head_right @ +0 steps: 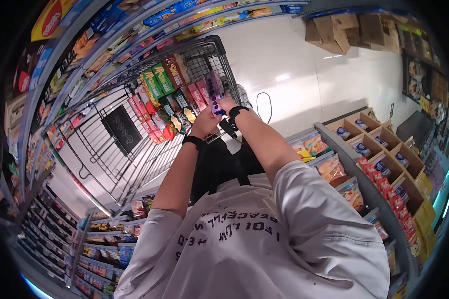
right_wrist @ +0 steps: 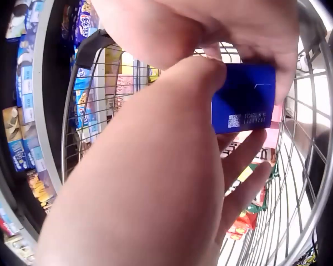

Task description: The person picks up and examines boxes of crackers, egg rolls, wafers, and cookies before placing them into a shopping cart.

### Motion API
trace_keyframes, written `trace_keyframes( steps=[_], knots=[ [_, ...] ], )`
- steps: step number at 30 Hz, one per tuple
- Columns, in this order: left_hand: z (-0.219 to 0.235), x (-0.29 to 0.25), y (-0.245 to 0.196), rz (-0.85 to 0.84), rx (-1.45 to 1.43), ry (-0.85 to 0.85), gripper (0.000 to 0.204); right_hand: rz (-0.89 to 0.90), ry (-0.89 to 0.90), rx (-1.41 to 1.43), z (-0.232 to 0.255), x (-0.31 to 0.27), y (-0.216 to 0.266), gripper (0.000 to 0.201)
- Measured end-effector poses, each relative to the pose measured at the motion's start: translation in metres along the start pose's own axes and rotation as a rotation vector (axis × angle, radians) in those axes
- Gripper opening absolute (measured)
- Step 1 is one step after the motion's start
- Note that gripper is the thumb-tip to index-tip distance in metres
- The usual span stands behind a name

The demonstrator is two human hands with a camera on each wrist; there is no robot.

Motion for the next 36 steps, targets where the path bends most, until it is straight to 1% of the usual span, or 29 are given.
trace_keyframes(
  steps=[1, 2, 4, 5, 6, 8, 9, 10, 12, 13, 14, 15, 16, 18, 19, 20, 21, 22, 23, 24, 26, 27, 28, 30, 32, 33, 34, 35, 36],
  knots=[
    [0.011, -0.004, -0.008, -0.035, 0.003, 0.094, 0.07, 0.035, -0.027, -0.032, 0.001, 0.04, -0.026, 0.066],
    [0.004, 0.0, 0.006, -0.088, 0.016, 0.071, 0.067, 0.08, -0.058, -0.065, 0.004, 0.078, -0.045, 0.066],
    [0.013, -0.001, 0.009, -0.085, 0.053, 0.158, 0.065, 0.13, -0.167, -0.338, 0.005, 0.087, -0.043, 0.065],
    [0.011, 0.001, 0.017, -0.039, 0.021, 0.224, 0.063, 0.111, -0.143, -0.344, 0.003, 0.104, -0.053, 0.059],
    [0.019, -0.001, 0.01, -0.058, 0.026, 0.237, 0.063, 0.241, -0.163, -0.318, 0.0, 0.099, -0.048, 0.058],
    [0.024, 0.001, 0.005, -0.021, -0.018, 0.279, 0.062, 0.316, -0.227, -0.482, 0.0, 0.072, -0.034, 0.058],
    [0.015, 0.006, 0.017, 0.03, -0.039, 0.305, 0.062, 0.281, -0.156, -0.472, 0.001, 0.061, -0.027, 0.059],
    [0.006, 0.014, 0.027, 0.031, -0.023, 0.315, 0.071, 0.278, -0.163, -0.462, -0.002, 0.058, -0.029, 0.059],
    [-0.051, 0.033, 0.093, -0.01, -0.248, 0.377, 0.082, 0.13, -0.264, -0.794, -0.014, 0.053, -0.033, 0.068],
    [-0.035, 0.031, 0.058, 0.05, -0.088, 0.409, 0.087, 0.163, -0.254, -0.69, -0.021, 0.065, -0.044, 0.073],
    [-0.046, 0.043, 0.067, -0.038, -0.156, 0.299, 0.087, 0.191, -0.242, -0.592, -0.026, 0.077, -0.058, 0.078],
    [-0.045, 0.051, 0.064, 0.02, -0.161, 0.344, 0.086, 0.097, -0.201, -0.56, -0.021, 0.053, -0.04, 0.08],
    [-0.046, 0.054, 0.06, 0.086, -0.169, 0.395, 0.084, 0.084, -0.207, -0.559, -0.02, 0.048, -0.035, 0.08],
    [-0.059, 0.066, 0.073, 0.072, -0.176, 0.381, 0.081, 0.297, -0.302, -0.786, -0.022, 0.038, -0.02, 0.079],
    [-0.061, 0.071, 0.081, 0.02, -0.216, 0.363, 0.074, 0.287, -0.301, -0.793, -0.023, 0.034, -0.012, 0.079],
    [-0.052, 0.07, 0.078, 0.028, -0.222, 0.366, 0.074, 0.428, -0.32, -0.92, -0.03, 0.026, 0.008, 0.076],
    [-0.033, 0.067, 0.068, 0.053, -0.203, 0.297, 0.071, 0.577, -0.334, -1.042, -0.037, 0.023, 0.023, 0.074],
    [-0.018, 0.065, 0.063, 0.075, -0.179, 0.227, 0.068, 0.58, -0.328, -1.039, -0.041, 0.03, 0.028, 0.074],
    [-0.044, 0.08, 0.113, -0.197, -0.149, -0.006, 0.061, 0.729, -0.367, -1.065, -0.045, 0.035, 0.04, 0.07],
    [-0.037, 0.076, 0.117, -0.198, -0.141, -0.012, 0.061, 0.883, -0.407, -1.086, -0.05, 0.039, 0.05, 0.065],
    [-0.015, 0.055, 0.102, -0.601, 0.149, -0.153, 0.058, 0.899, -0.386, -1.09, -0.055, 0.049, 0.058, 0.057],
    [0.017, 0.037, 0.052, 0.031, -0.199, 0.243, 0.057, 0.678, -0.239, -1.116, -0.057, 0.058, 0.059, 0.06],
    [0.006, 0.037, 0.072, 0.063, -0.112, 0.215, 0.059, 0.455, -0.101, -1.133, -0.056, 0.062, 0.058, 0.064],
    [-0.008, 0.034, 0.1, 0.027, -0.005, 0.165, 0.061, 0.493, -0.12, -1.154, -0.055, 0.052, 0.057, 0.063],
    [0.009, 0.021, 0.093, 0.096, -0.129, 0.131, 0.06, 0.457, -0.047, -1.098, -0.049, 0.031, 0.064, 0.065],
    [0.019, 0.019, 0.098, 0.082, -0.194, 0.09, 0.056, 0.536, -0.064, -1.06, -0.046, 0.003, 0.073, 0.053],
    [0.038, 0.016, 0.095, 0.017, -0.161, 0.02, 0.052, 0.433, 0.07, -1.13, -0.049, 0.034, 0.05, 0.051],
    [0.075, 0.003, 0.067, 0.06, -0.051, 0.013, 0.051, 0.454, 0.166, -1.137, -0.043, 0.078, 0.02, 0.046],
    [0.106, -0.01, 0.046, -0.122, 0.027, -0.097, 0.051, 0.551, 0.172, -1.105, -0.045, -0.028, 0.078, 0.043]
  ],
)
Point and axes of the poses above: each hand's wrist, its own x-axis towards the middle knuckle, its own z-axis out of the back of the hand, y = z × x, the point moved 4 cm from there along x, towards the middle knuckle, and after that the axes turned 3 degrees about x, right-handed, at the moved point
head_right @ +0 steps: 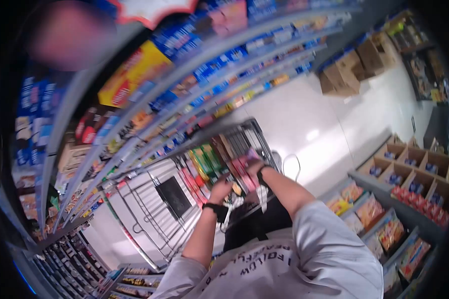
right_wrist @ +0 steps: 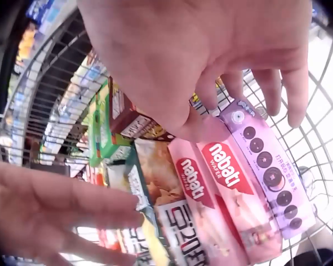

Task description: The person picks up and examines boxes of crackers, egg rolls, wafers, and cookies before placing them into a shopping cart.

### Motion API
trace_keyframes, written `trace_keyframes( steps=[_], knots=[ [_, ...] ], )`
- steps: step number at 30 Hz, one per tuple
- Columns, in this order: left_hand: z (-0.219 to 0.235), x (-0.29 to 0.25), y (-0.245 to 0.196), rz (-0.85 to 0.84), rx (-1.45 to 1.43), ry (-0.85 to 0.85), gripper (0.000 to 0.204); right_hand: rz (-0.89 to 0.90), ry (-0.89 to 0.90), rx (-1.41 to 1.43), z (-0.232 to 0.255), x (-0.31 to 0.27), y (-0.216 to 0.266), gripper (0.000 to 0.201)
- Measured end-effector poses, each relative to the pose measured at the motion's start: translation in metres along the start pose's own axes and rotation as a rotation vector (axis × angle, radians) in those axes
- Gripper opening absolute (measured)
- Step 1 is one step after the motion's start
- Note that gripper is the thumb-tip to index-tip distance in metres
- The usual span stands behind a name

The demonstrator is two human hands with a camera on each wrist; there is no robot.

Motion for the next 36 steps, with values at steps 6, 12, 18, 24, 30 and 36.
trace_keyframes(
  steps=[6, 12, 18, 24, 30, 36],
  knots=[
    [0.177, -0.055, -0.084, -0.015, 0.005, -0.219, 0.041, 0.232, 0.089, 0.128, 0.072, -0.041, 0.07, 0.035],
    [0.3, -0.113, -0.139, -0.289, -0.345, -0.597, 0.033, 0.652, -0.286, 0.291, 0.264, -0.089, 0.207, 0.025],
    [0.384, -0.179, -0.219, -0.455, -0.313, -0.774, 0.033, 0.945, -0.466, 0.239, 0.37, -0.218, 0.329, 0.023],
    [0.477, -0.29, -0.298, -0.696, -0.172, -1.176, 0.037, 1.182, -0.514, 0.23, 0.439, -0.328, 0.376, 0.032],
    [0.556, -0.281, -0.393, -0.782, 0.126, -1.239, 0.042, 1.24, -0.633, 0.409, 0.482, -0.375, 0.449, 0.054],
    [0.605, -0.224, -0.43, -0.707, 0.216, -1.313, 0.05, 1.187, -0.606, 0.475, 0.475, -0.362, 0.493, 0.082]
  ],
)
Point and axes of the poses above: each hand's wrist, its own x-axis towards the middle knuckle, its own z-axis out of the back of the hand, y = z × x, the point moved 4 cm from there along x, towards the middle knuckle, and after that the axes turned 3 degrees about x, right-handed, at the moved point
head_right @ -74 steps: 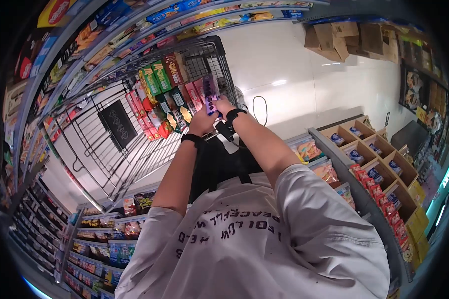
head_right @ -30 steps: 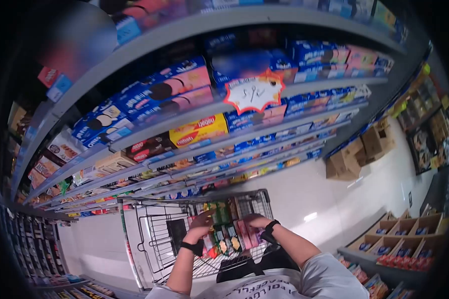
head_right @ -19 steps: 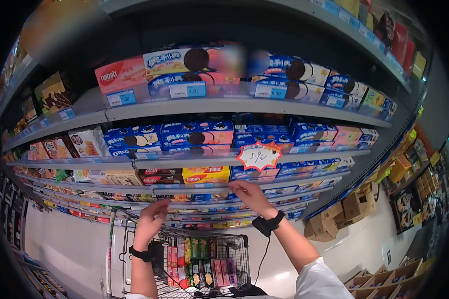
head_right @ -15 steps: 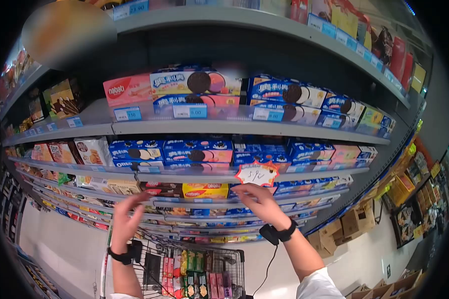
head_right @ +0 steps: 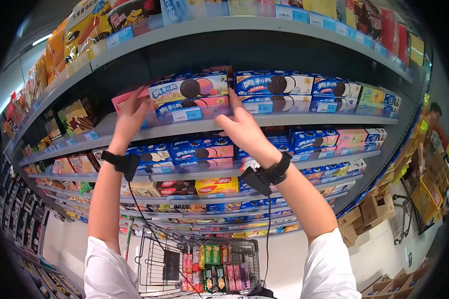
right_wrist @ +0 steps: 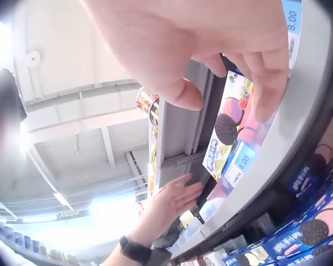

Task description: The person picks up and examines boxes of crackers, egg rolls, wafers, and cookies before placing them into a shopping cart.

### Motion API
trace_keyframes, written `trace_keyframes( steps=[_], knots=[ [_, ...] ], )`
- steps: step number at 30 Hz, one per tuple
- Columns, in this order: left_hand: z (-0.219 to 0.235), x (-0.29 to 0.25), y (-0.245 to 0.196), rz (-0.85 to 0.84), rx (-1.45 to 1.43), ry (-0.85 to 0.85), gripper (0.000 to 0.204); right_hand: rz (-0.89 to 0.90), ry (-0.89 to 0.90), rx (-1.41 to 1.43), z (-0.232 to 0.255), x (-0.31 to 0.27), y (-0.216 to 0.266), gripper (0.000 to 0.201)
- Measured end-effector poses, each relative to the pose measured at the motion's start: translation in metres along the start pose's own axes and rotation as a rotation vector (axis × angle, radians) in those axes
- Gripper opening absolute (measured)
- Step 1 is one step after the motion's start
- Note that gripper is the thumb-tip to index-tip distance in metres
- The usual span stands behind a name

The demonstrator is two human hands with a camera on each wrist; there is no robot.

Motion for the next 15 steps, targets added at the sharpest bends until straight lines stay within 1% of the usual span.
trace_keyframes(
  steps=[1, 2, 3, 4, 5, 6, 7, 8, 9, 10, 11, 12, 13, 14, 15],
  knots=[
    [-0.011, 0.004, 0.009, 0.016, -0.086, 0.025, 0.05, -0.026, -0.02, 0.03, -0.004, 0.003, -0.002, 0.087],
    [-0.018, 0.005, 0.005, 0.033, -0.175, 0.054, 0.05, -0.027, -0.025, 0.015, -0.008, 0.004, 0.0, 0.087],
    [-0.02, 0.005, 0.005, 0.071, -0.134, 0.11, 0.049, -0.049, -0.044, 0.05, -0.011, 0.007, 0.0, 0.087],
    [-0.018, 0.006, 0.003, 0.068, -0.153, 0.109, 0.049, -0.071, -0.063, 0.083, -0.013, 0.008, 0.002, 0.087],
    [-0.016, 0.006, 0.002, 0.061, -0.11, 0.127, 0.05, -0.058, -0.032, 0.079, -0.017, 0.007, 0.013, 0.081],
    [-0.015, 0.003, 0.003, 0.062, -0.071, 0.141, 0.052, -0.064, -0.029, 0.054, -0.018, 0.01, 0.016, 0.081],
    [-0.012, 0.0, 0.005, 0.078, -0.099, 0.131, 0.052, -0.139, -0.03, 0.013, -0.018, 0.013, 0.016, 0.076],
    [-0.011, 0.001, 0.007, 0.054, -0.091, 0.164, 0.051, -0.212, -0.037, -0.025, -0.016, 0.016, 0.016, 0.072],
    [-0.011, 0.004, 0.009, 0.021, -0.076, 0.206, 0.051, -0.222, -0.064, -0.018, -0.016, 0.019, 0.017, 0.064],
    [-0.01, 0.008, 0.016, 0.023, -0.088, 0.218, 0.051, -0.25, -0.062, -0.026, -0.013, 0.022, 0.018, 0.056],
    [-0.011, 0.015, 0.026, 0.004, -0.075, 0.25, 0.05, -0.294, -0.012, -0.053, -0.012, 0.025, 0.021, 0.069],
    [-0.011, 0.016, 0.026, -0.01, -0.06, 0.287, 0.049, -0.343, 0.04, -0.075, -0.012, 0.027, 0.023, 0.083],
    [-0.008, 0.016, 0.028, 0.007, -0.1, 0.248, 0.048, -0.351, 0.025, -0.084, -0.012, 0.029, 0.026, 0.085],
    [-0.008, 0.021, 0.035, 0.038, -0.045, 0.262, 0.048, -0.354, 0.01, -0.095, -0.012, 0.033, 0.028, 0.086],
    [-0.007, 0.019, 0.034, 0.051, -0.021, 0.265, 0.048, -0.364, -0.014, -0.109, -0.013, 0.036, 0.03, 0.089]
  ],
)
Point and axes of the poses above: each hand's wrist, its own x-axis towards the middle knuckle, its own z-axis out of the back of the hand, y = z × x, the point moved 4 cm from there along x, towards the middle knuckle, and after that the axes turned 3 degrees about x, right-handed, at the moved point
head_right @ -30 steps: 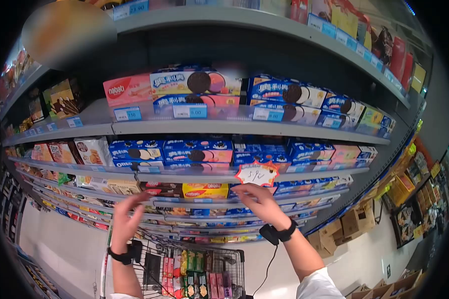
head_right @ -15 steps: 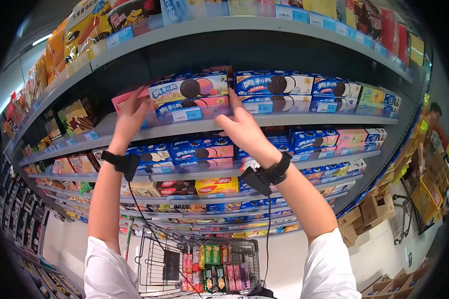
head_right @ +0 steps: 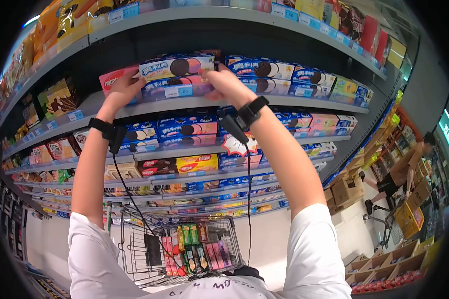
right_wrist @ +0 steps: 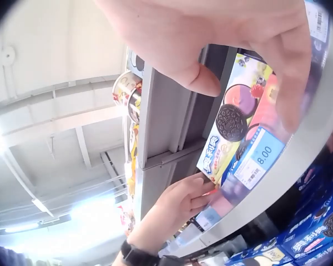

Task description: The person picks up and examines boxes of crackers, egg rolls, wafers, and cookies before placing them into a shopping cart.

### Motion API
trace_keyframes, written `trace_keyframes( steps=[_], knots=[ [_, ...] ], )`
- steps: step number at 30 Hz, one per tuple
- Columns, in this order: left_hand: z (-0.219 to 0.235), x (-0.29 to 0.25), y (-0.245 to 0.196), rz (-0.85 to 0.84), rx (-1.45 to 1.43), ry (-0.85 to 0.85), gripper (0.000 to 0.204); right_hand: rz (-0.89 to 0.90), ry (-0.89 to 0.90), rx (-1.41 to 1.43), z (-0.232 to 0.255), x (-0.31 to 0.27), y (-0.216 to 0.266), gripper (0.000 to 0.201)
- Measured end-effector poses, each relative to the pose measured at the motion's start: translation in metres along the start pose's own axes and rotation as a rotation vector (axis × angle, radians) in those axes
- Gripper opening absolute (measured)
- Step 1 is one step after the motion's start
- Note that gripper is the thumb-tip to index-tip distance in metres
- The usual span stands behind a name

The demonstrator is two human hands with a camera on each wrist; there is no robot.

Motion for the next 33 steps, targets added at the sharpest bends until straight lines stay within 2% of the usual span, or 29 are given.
trace_keyframes(
  steps=[3, 7, 11, 13, 14, 15, 17, 19, 21, 22, 23, 25, 27, 29, 31, 32, 33],
  knots=[
    [-0.002, 0.005, -0.004, 0.019, 0.035, 0.01, 0.05, -0.094, 0.035, -0.003, 0.002, 0.007, 0.003, 0.047],
    [0.001, 0.004, -0.012, 0.095, 0.075, 0.045, 0.052, -0.047, 0.045, 0.071, -0.006, 0.006, 0.002, 0.046],
    [0.009, -0.011, -0.015, 0.099, -0.041, -0.02, 0.051, 0.023, 0.024, 0.066, -0.015, -0.001, 0.008, 0.051],
    [0.018, -0.027, -0.026, -0.024, -0.366, -0.106, 0.051, 0.171, -0.051, 0.017, -0.019, -0.01, 0.022, 0.055],
    [0.025, -0.028, -0.034, -0.07, -0.414, -0.057, 0.054, 0.193, -0.038, 0.075, -0.023, -0.018, 0.027, 0.06],
    [0.026, -0.037, -0.038, -0.058, -0.408, -0.05, 0.054, 0.183, -0.033, 0.084, -0.027, -0.024, 0.026, 0.06],
    [0.042, -0.06, -0.055, -0.041, -0.61, -0.182, 0.058, 0.383, -0.015, 0.063, -0.033, -0.039, 0.03, 0.067],
    [0.045, -0.086, -0.06, 0.037, -0.642, -0.16, 0.063, 0.405, 0.024, 0.09, -0.039, -0.053, 0.023, 0.071],
    [0.048, -0.117, -0.063, -0.113, -0.632, -0.346, 0.064, 0.619, -0.072, 0.057, -0.043, -0.075, 0.016, 0.075],
    [0.045, -0.137, -0.069, -0.136, -0.613, -0.361, 0.065, 0.553, -0.006, 0.163, -0.048, -0.096, 0.008, 0.077],
    [0.04, -0.159, -0.07, -0.136, -0.515, -0.403, 0.066, 0.573, 0.005, 0.204, -0.053, -0.11, -0.004, 0.078],
    [0.026, -0.21, -0.101, -0.027, -0.472, -0.46, 0.069, 0.564, 0.042, 0.399, -0.065, -0.127, -0.041, 0.078],
    [0.003, -0.249, -0.114, 0.013, -0.308, -0.513, 0.074, 0.424, 0.03, 0.6, -0.075, -0.151, -0.068, 0.079],
    [-0.019, -0.285, -0.142, 0.02, 0.017, -0.549, 0.08, 0.375, 0.001, 0.742, -0.086, -0.165, -0.099, 0.083],
    [-0.041, -0.311, -0.173, -0.027, 0.205, -0.579, 0.083, 0.314, 0.027, 0.982, -0.09, -0.179, -0.118, 0.084],
    [-0.049, -0.321, -0.191, -0.033, 0.299, -0.573, 0.082, 0.31, 0.083, 1.081, -0.088, -0.185, -0.122, 0.077],
    [-0.056, -0.329, -0.207, -0.05, 0.392, -0.568, 0.081, 0.303, 0.084, 1.118, -0.084, -0.188, -0.129, 0.077]
  ],
)
Point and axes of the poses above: each hand's wrist, its own x-axis towards the middle knuckle, its own z-axis out of the back of the hand, y = z × x, the point moved 4 cm from there along x, towards the middle knuckle, and after that the axes turned 3 degrees about x, right-handed, at the moved point
